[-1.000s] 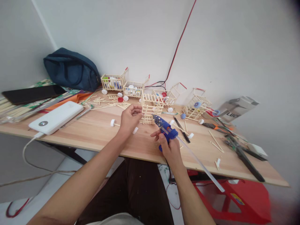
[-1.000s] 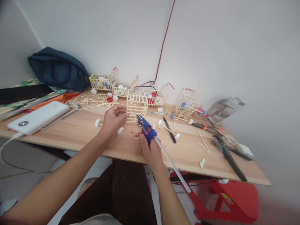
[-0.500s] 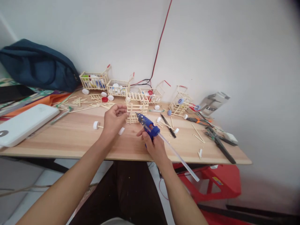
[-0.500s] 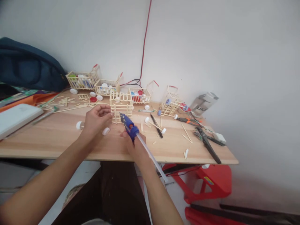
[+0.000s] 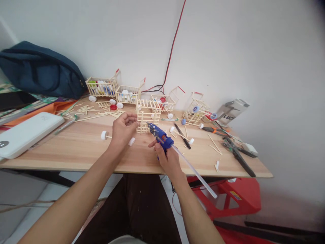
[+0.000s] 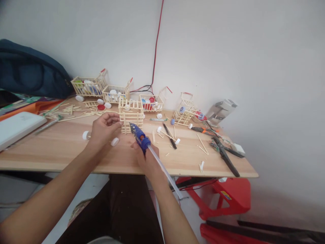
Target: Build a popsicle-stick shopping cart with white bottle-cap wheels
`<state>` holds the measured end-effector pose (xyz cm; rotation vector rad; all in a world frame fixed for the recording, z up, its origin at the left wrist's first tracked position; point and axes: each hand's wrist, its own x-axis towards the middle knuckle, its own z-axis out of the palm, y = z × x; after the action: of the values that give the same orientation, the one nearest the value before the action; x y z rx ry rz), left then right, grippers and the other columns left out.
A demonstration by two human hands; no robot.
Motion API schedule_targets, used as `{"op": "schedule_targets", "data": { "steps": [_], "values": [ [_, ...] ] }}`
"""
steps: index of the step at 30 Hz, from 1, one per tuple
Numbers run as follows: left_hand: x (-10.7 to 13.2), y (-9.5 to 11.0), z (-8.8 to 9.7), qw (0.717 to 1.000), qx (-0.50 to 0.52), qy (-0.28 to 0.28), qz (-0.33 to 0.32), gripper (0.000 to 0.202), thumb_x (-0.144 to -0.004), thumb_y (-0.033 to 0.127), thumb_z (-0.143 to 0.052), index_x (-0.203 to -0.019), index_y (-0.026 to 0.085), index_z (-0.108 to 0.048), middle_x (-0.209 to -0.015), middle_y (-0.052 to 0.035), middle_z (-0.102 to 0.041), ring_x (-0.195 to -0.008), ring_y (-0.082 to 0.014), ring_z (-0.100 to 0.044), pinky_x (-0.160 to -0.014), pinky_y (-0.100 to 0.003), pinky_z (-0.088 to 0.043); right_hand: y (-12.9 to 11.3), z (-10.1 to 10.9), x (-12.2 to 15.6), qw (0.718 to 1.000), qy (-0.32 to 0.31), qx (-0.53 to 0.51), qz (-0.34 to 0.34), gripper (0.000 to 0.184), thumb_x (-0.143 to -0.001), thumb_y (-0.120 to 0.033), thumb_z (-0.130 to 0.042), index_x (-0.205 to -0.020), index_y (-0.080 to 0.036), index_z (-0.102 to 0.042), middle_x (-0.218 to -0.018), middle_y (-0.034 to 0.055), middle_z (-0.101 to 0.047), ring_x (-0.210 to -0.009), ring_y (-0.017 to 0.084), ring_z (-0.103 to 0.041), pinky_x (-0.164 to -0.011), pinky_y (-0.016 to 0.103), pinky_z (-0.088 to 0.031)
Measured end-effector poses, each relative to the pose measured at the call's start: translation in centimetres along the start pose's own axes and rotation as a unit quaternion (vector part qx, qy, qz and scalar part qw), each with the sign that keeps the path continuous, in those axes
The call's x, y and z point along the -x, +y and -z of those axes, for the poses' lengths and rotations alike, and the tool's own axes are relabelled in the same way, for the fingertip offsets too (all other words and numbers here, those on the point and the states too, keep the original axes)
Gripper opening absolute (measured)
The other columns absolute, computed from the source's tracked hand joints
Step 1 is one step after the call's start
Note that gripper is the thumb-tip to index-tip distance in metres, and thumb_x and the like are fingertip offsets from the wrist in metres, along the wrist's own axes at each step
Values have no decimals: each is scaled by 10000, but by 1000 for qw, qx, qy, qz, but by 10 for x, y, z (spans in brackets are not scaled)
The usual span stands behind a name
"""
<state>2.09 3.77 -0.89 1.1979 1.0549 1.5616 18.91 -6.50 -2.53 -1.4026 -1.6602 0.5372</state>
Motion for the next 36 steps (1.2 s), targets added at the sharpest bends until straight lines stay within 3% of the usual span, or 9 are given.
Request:
{"op": "schedule_targets", "data": {
  "steps": [9, 20, 36],
  "values": [
    [-1, -1, 1, 1000, 0, -6, -1, 276, -563, 182, -738, -810, 175, -615, -745, 2, -662, -715, -143, -623, -721, -266, -498, 7, -1, 2, 1000, 7, 13, 3, 392, -981, -494, -437, -980, -218, -715, -861, 45, -683, -830, 195, -644, -798, 290, -472],
    [0, -9, 3, 1000, 9, -17, -17, 231, -621, 137, -700, -838, 167, -626, -770, 9, -666, -730, -124, -625, -746, -254, -503, 9, -4, -2, 996, 16, 57, 63, 425, -996, -481, -398, -927, -206, -715, -861, 43, -707, -836, 186, -651, -831, 294, -469],
    [-1, -11, 3, 1000, 3, -17, -24, 245, -608, 75, -674, -834, 162, -634, -755, 15, -662, -711, -109, -619, -712, -229, -500, 7, -7, -5, 996, 12, 77, 34, 507, -974, -565, -388, -907, -188, -720, -845, 58, -686, -742, 179, -649, -746, 282, -480]
  ]
}}
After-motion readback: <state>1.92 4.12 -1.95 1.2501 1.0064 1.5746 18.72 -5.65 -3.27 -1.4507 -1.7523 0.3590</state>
